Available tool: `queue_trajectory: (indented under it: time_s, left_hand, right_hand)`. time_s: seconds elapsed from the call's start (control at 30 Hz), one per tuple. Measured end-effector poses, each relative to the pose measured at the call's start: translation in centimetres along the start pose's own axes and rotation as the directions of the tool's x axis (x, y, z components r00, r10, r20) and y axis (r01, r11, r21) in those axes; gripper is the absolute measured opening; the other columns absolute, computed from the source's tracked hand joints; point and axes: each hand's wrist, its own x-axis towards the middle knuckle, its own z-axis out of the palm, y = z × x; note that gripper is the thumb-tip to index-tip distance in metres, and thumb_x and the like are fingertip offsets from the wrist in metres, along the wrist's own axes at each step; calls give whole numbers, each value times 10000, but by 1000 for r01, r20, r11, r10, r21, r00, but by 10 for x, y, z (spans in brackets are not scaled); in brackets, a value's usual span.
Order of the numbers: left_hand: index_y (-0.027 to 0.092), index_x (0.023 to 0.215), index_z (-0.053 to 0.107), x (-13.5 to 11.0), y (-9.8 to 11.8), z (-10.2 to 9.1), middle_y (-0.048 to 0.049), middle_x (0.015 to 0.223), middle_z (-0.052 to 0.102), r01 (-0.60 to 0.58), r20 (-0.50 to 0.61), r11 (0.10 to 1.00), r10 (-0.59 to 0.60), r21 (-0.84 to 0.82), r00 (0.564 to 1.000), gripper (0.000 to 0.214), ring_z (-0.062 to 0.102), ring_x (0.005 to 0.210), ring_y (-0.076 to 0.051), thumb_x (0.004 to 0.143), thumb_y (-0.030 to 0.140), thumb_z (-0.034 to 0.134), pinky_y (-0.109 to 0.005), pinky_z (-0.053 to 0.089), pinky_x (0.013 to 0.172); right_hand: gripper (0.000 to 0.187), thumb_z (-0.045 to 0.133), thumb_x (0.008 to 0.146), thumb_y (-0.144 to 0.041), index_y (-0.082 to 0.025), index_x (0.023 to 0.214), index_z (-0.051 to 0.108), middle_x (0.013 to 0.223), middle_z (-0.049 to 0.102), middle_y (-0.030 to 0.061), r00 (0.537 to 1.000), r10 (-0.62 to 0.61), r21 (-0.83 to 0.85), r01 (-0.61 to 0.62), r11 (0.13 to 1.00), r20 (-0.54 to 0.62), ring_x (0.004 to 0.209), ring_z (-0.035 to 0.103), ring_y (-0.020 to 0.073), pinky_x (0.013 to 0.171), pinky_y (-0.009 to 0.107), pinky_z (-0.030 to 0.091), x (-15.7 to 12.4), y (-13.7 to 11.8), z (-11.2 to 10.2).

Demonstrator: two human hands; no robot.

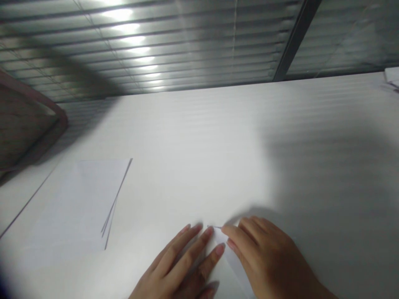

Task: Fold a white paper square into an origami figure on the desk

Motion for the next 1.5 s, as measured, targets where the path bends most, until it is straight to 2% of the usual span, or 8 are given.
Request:
queue_trajectory:
  time_s: [0.17,0.47,0.57,0.67,0.9,1.17,1.33,1.5]
  left_hand:
    - [254,1362,505,0,-1,-3,-3,1384,542,-5,46,1000,5,11,999,414,525,1249,-248,973,384,453,-332,488,1016]
    - [209,1360,500,6,-2,-11,-39,1353,571,-47,39,998,48,-28,998,388,485,1290,-198,997,316,416,-362,376,1108]
    - [199,1344,516,8,-1,-12,-54,1352,571,-40,41,999,41,-32,998,383,497,1279,-200,1003,323,393,-379,393,1097]
    - [195,1329,532,10,0,-12,-58,1337,582,-49,36,998,51,-34,998,376,496,1279,-204,1001,316,393,-382,404,1091]
    - [186,1345,512,9,4,-7,-86,1347,567,-55,14,998,55,-5,998,395,493,1280,-230,982,317,427,-415,409,1091]
    - [263,1435,379,8,9,-12,-79,1413,495,-41,117,998,35,47,993,450,408,1342,-253,989,325,391,-508,316,1125]
    - [332,1454,322,6,12,-12,-81,1422,478,-37,170,995,21,94,985,461,369,1360,-283,999,405,329,-624,248,1099]
    - [352,1443,339,7,13,-11,-73,1404,500,-55,136,988,35,146,990,450,395,1339,-277,998,415,325,-612,247,1085]
  right_hand:
    - [243,404,972,-196,-196,1032,639,790,696,33,1000,11,19,-11,1000,5,680,656,173,620,296,512,-2,0,2]
    - [232,454,961,-190,-194,1040,672,899,708,58,998,6,-57,-9,998,-56,816,660,199,744,339,508,-7,1,2]
    - [322,368,1000,-222,-209,1036,688,897,735,29,992,-97,-73,91,993,-81,809,670,163,770,295,511,-13,-1,-8]
    - [423,279,1017,-218,-184,1018,700,895,759,15,968,-252,-60,252,966,-3,805,686,132,758,221,531,-23,-4,-18]
    - [282,464,959,-240,-213,1142,677,1169,703,-14,948,-314,-246,317,916,52,1042,647,142,919,220,511,-54,-2,-14]
    - [367,452,918,-123,-140,1252,604,1316,610,6,963,-268,-343,260,902,26,1174,571,183,946,277,516,-69,-7,4]
    - [451,460,904,-149,-122,1352,506,1415,508,15,967,-236,-412,254,875,95,1238,525,205,959,320,517,-76,-8,8]
    - [520,497,900,-222,-197,1415,430,1482,416,-2,969,-208,-430,246,869,134,1317,447,194,1010,323,469,-86,-6,2]
